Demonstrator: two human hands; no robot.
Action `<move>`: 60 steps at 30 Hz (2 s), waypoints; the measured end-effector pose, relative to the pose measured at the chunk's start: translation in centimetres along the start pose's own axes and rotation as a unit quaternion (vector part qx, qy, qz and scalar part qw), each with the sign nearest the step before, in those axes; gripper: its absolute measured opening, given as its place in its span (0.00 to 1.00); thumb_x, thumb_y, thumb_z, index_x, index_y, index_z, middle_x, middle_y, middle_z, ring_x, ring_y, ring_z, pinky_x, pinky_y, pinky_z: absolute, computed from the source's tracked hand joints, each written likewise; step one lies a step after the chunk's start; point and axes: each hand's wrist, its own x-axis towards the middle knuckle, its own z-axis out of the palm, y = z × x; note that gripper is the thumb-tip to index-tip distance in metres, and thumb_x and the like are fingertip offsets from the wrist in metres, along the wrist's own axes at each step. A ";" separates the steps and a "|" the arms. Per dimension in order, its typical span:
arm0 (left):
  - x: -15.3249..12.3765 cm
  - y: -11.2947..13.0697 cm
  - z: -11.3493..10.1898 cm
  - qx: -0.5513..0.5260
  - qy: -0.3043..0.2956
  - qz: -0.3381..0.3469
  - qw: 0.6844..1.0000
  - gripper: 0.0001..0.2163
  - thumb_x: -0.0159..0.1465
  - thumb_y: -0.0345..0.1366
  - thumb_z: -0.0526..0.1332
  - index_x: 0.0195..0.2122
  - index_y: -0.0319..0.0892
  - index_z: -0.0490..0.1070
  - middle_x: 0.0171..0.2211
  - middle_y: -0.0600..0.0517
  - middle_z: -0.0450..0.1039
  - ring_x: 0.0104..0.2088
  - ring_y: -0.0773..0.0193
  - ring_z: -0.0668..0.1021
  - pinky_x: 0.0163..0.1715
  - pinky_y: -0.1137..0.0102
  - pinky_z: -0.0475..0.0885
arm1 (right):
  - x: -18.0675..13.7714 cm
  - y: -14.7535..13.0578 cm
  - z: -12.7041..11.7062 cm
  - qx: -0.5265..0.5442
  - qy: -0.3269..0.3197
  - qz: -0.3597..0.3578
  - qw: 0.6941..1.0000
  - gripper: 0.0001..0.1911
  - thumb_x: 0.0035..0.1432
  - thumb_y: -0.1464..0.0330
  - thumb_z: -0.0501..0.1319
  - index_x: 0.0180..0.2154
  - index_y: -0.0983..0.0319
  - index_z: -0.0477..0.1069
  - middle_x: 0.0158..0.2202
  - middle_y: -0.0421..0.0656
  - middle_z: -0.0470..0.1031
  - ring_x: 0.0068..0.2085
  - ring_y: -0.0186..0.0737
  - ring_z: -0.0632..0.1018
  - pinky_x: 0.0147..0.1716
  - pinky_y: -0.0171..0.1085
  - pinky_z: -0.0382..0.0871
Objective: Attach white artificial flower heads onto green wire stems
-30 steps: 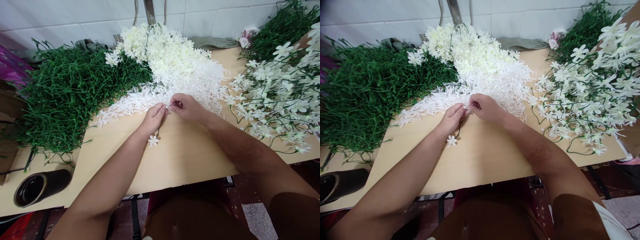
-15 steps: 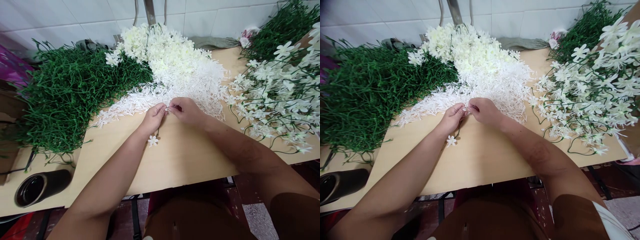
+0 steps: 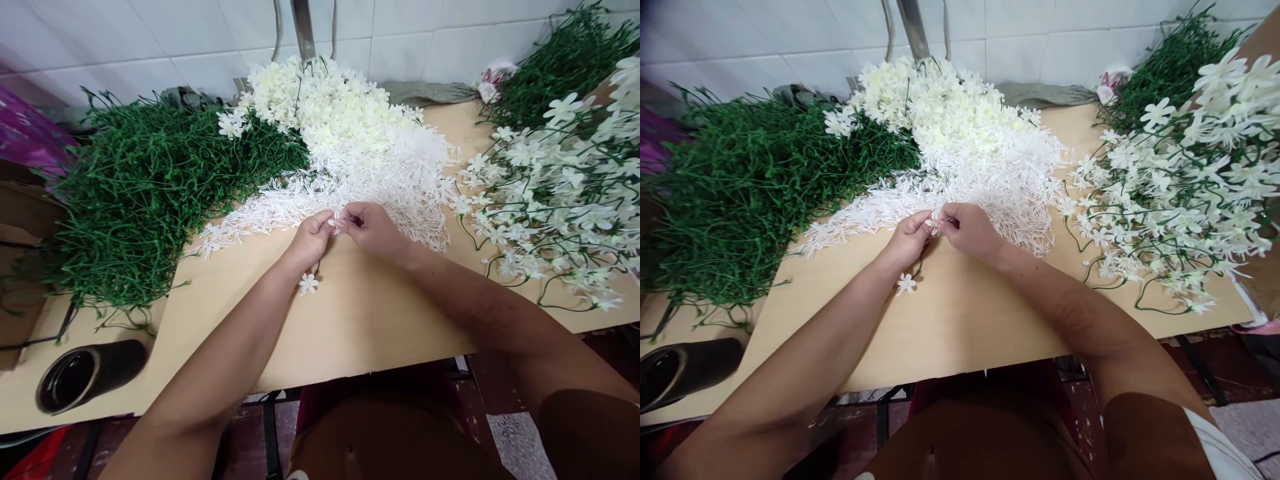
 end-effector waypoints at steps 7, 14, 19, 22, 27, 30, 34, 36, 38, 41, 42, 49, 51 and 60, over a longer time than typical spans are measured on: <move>0.1 -0.3 0.2 -0.028 0.006 0.009 1.000 0.09 0.59 0.35 0.61 0.22 0.42 0.64 0.19 0.58 0.57 0.23 0.70 0.60 0.25 0.73 0.58 | 0.3 -0.2 0.1 -0.013 -0.004 0.010 1.000 0.12 0.56 0.69 0.59 0.22 0.61 0.61 0.20 0.35 0.61 0.25 0.31 0.61 0.29 0.36 0.54; -0.2 0.5 0.2 -0.092 -0.008 -0.002 0.996 0.19 0.58 0.50 0.66 0.22 0.42 0.61 0.16 0.60 0.51 0.19 0.72 0.54 0.20 0.73 0.49 | 0.9 0.2 -1.0 0.063 -0.046 0.038 0.996 0.16 0.60 0.61 0.62 0.25 0.62 0.65 0.21 0.35 0.62 0.26 0.31 0.63 0.28 0.34 0.55; -0.2 1.0 0.3 -0.111 -0.003 0.010 0.994 0.21 0.57 0.53 0.66 0.23 0.42 0.62 0.17 0.58 0.54 0.19 0.72 0.58 0.20 0.73 0.52 | 1.4 0.9 -1.2 0.136 -0.076 0.073 0.985 0.16 0.67 0.65 0.55 0.26 0.62 0.62 0.22 0.37 0.65 0.25 0.30 0.67 0.29 0.32 0.61; -0.2 0.9 0.4 -0.112 -0.005 0.015 0.994 0.23 0.54 0.55 0.68 0.22 0.42 0.60 0.16 0.59 0.53 0.19 0.72 0.58 0.20 0.73 0.51 | 1.4 0.9 -1.1 0.116 -0.070 0.067 0.989 0.13 0.64 0.64 0.59 0.27 0.62 0.63 0.21 0.35 0.64 0.25 0.30 0.66 0.28 0.32 0.60; -0.1 0.4 0.3 -0.103 -0.005 0.003 0.995 0.26 0.51 0.58 0.69 0.22 0.43 0.59 0.17 0.60 0.53 0.19 0.73 0.55 0.19 0.74 0.48 | 1.2 0.3 -1.3 0.050 -0.074 0.032 0.996 0.09 0.60 0.68 0.59 0.28 0.62 0.65 0.23 0.36 0.64 0.27 0.31 0.65 0.30 0.33 0.58; -0.1 0.2 0.2 -0.076 -0.013 -0.003 0.997 0.24 0.52 0.58 0.68 0.23 0.42 0.62 0.17 0.59 0.55 0.19 0.73 0.56 0.20 0.73 0.49 | 1.1 -0.3 -1.7 0.012 -0.079 0.035 0.996 0.09 0.61 0.67 0.57 0.28 0.63 0.66 0.22 0.36 0.63 0.27 0.32 0.63 0.30 0.35 0.56; -0.1 0.1 0.0 -0.051 -0.023 -0.005 0.998 0.23 0.54 0.58 0.65 0.24 0.43 0.63 0.16 0.59 0.54 0.19 0.72 0.55 0.20 0.72 0.49 | 1.1 -0.9 -2.2 -0.012 -0.090 0.034 0.995 0.11 0.61 0.67 0.55 0.27 0.63 0.67 0.22 0.35 0.60 0.27 0.32 0.62 0.31 0.35 0.54; -0.2 0.2 -0.1 -0.032 -0.023 -0.003 0.999 0.22 0.55 0.57 0.64 0.24 0.43 0.63 0.17 0.59 0.55 0.19 0.71 0.56 0.21 0.72 0.49 | 1.1 -1.0 -2.3 -0.011 -0.094 0.034 0.995 0.10 0.61 0.68 0.55 0.27 0.63 0.66 0.21 0.35 0.59 0.27 0.32 0.62 0.31 0.35 0.54; -0.2 0.2 -0.2 -0.010 -0.025 0.001 1.000 0.20 0.57 0.55 0.63 0.23 0.43 0.63 0.17 0.58 0.56 0.20 0.71 0.57 0.21 0.71 0.50 | 1.0 -0.9 -2.1 -0.009 -0.096 0.038 0.995 0.09 0.59 0.68 0.55 0.26 0.62 0.66 0.21 0.35 0.59 0.27 0.33 0.62 0.31 0.35 0.54; -0.1 0.4 -0.3 0.011 -0.024 0.001 1.000 0.18 0.57 0.51 0.62 0.21 0.43 0.61 0.17 0.58 0.54 0.20 0.70 0.57 0.21 0.71 0.50 | 0.9 -0.8 -1.5 -0.003 -0.081 0.047 0.996 0.08 0.58 0.69 0.54 0.26 0.62 0.65 0.22 0.35 0.60 0.27 0.33 0.62 0.31 0.35 0.55; -0.1 0.4 -0.3 0.013 -0.022 -0.002 1.000 0.18 0.56 0.50 0.62 0.20 0.43 0.60 0.17 0.58 0.53 0.20 0.70 0.56 0.22 0.71 0.50 | 0.8 -0.7 -1.2 -0.003 -0.070 0.046 0.996 0.08 0.58 0.69 0.54 0.27 0.62 0.65 0.22 0.36 0.61 0.27 0.33 0.62 0.31 0.35 0.56; -0.2 1.1 -0.2 -0.021 -0.022 -0.022 0.999 0.14 0.51 0.46 0.62 0.20 0.44 0.62 0.17 0.59 0.54 0.21 0.70 0.56 0.22 0.72 0.50 | 0.1 -0.8 0.0 -0.064 -0.016 -0.013 0.998 0.10 0.59 0.68 0.55 0.24 0.60 0.61 0.26 0.40 0.66 0.30 0.36 0.66 0.33 0.36 0.58; -0.3 1.1 -0.1 -0.030 -0.030 -0.023 0.999 0.13 0.51 0.46 0.62 0.21 0.43 0.64 0.17 0.59 0.56 0.21 0.70 0.56 0.23 0.72 0.51 | 0.0 -1.0 0.0 -0.083 -0.010 -0.014 0.996 0.11 0.59 0.69 0.55 0.24 0.60 0.60 0.26 0.40 0.65 0.30 0.37 0.66 0.34 0.37 0.58; -0.2 1.2 -0.5 -0.080 -0.005 0.001 0.997 0.19 0.52 0.54 0.67 0.29 0.40 0.72 0.20 0.57 0.62 0.22 0.70 0.63 0.24 0.73 0.57 | -0.5 -3.8 -4.3 -0.188 -0.013 -0.027 0.982 0.11 0.61 0.70 0.55 0.26 0.61 0.65 0.28 0.43 0.72 0.32 0.36 0.70 0.35 0.37 0.63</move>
